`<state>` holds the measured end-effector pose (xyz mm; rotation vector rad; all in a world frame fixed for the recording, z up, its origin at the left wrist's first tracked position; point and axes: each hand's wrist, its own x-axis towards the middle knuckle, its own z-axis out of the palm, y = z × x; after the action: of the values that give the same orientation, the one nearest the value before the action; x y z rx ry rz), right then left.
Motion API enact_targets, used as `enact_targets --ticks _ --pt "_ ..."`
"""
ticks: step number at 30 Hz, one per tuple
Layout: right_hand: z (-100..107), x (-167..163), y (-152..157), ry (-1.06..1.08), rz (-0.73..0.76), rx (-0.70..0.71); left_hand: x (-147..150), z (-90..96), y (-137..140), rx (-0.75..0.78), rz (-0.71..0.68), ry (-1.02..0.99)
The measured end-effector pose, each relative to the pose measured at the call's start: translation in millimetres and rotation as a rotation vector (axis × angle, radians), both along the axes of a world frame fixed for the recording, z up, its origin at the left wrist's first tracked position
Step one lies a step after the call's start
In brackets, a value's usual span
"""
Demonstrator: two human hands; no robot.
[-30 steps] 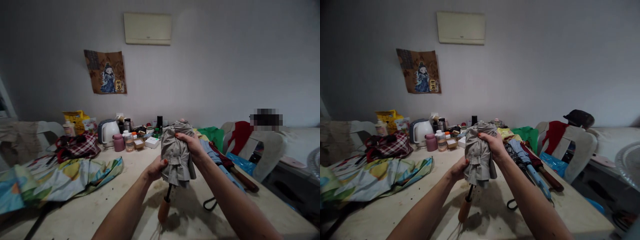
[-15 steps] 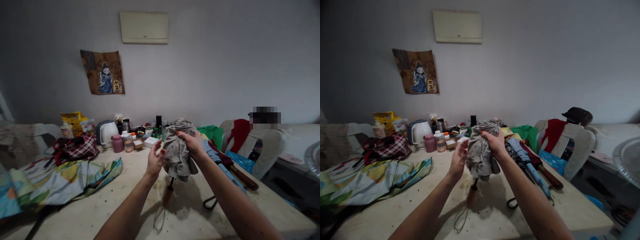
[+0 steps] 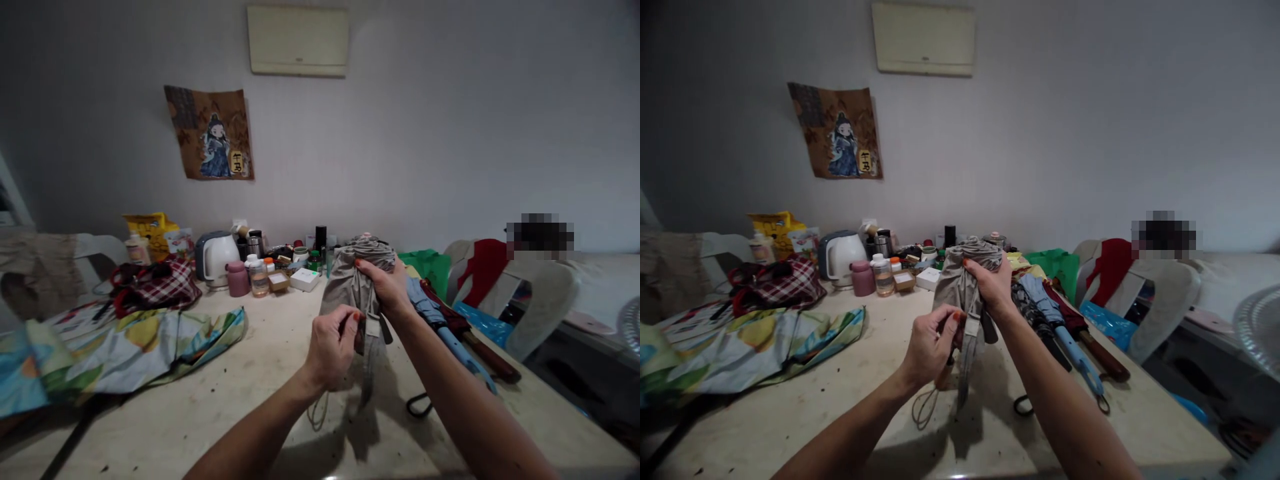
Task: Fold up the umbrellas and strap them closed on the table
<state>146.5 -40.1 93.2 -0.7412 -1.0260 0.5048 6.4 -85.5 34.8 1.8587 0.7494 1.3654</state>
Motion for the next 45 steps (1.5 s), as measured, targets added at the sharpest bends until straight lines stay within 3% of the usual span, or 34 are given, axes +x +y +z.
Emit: enact_targets --ticks 4,9,12,22,25,29,32,38,41,45 --pt "0.9 -1.7 -1.4 0.007 0.004 0.008 -0.2 -1.0 0.8 -0.001 0.180 0.098" --pt "0.2 -4.4 -4.2 -0.015 -0.016 0.027 1.2 -6.1 -3.7 0.329 0.385 0.299" --pt "-0.4 -6.7 -6.5 -0.018 -0.017 0.028 3.5 -7.1 -9.2 0.443 0.461 0.319" --pt "0.8 -5.3 -11.8 -0.010 -0.027 0.051 -4.7 6.3 -5.5 0.206 0.230 0.174" --pt "0.8 -3.9 -9.9 0.027 0.017 0.076 -2.8 -0.4 2.6 0.241 0.298 0.169" --pt "1.9 -1.3 -9.2 0.081 0.011 0.051 -3.7 -3.2 13.7 0.371 0.400 0.019" --pt "4.0 -2.4 -13.4 0.050 0.054 0.027 -4.2 -4.9 24.5 0.223 0.221 -0.049" --pt "5.9 -15.6 -18.7 0.177 0.224 -0.034 5.3 -35.9 50.3 -0.401 -0.534 -0.282" --pt "5.0 -22.1 -17.1 0.233 0.367 -0.081 5.6 -47.6 55.2 -0.456 -0.609 -0.315" --pt "6.2 -27.8 -16.8 0.267 0.416 -0.106 2.1 -43.1 47.7 -0.401 -0.621 -0.421"
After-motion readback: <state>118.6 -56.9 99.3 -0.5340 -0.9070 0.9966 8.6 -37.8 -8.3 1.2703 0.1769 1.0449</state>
